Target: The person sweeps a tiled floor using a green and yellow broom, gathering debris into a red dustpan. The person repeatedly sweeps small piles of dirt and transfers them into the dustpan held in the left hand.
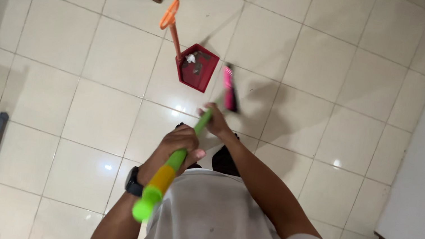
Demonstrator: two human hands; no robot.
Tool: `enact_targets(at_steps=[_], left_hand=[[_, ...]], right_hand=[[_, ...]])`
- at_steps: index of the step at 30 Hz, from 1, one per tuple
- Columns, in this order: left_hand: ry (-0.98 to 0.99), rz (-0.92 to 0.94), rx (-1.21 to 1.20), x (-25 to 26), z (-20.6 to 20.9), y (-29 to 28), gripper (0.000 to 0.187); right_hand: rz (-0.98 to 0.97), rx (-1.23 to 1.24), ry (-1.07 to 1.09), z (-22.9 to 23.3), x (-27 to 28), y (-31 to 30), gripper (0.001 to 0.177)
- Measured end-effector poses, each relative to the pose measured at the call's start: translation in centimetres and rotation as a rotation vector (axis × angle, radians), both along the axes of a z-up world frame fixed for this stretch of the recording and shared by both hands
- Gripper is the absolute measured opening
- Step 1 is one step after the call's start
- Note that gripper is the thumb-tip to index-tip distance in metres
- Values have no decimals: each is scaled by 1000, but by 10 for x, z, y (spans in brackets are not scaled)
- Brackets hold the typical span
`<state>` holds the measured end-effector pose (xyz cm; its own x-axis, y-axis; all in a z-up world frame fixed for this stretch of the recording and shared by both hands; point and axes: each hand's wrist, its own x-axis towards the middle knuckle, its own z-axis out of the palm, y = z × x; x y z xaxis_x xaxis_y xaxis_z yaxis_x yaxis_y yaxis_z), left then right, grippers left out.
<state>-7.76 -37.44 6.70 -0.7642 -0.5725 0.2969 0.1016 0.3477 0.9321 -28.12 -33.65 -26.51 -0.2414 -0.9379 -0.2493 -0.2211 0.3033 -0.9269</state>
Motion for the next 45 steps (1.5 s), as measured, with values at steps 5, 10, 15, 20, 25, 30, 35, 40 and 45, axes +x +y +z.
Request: enact_targets(at_steps=[5,10,15,20,25,30,35,40,45], left_hand=[[126,-28,-287,-2,45,-16,32],[179,-20,-307,4,71,-26,32],[153,-88,-89,-4,34,-30,26],[101,-59,248,-23,-29,-3,17],[92,-13,280,-18,-45,-2,8],[51,-21,2,10,-5,-33,24],[31,-49,-218,16,45,-42,31],[87,-128,-163,12,48,-40,29],[57,-199,-67,1,17,-24,19]], right_hand=[[41,8,-27,71,36,-37,21],[-6,-276,-286,65,38,-28,17],[-165,114,5,40,-8,28,17],[-248,91,-84,11,-49,68,27],[-203,106,65,-10,-34,46,28],[-73,99,114,-16,13,-10,32],[-8,53,99,32,37,-26,31],[-123,210,120,66,32,3,29],[-279,-73,65,25,-11,57,20]])
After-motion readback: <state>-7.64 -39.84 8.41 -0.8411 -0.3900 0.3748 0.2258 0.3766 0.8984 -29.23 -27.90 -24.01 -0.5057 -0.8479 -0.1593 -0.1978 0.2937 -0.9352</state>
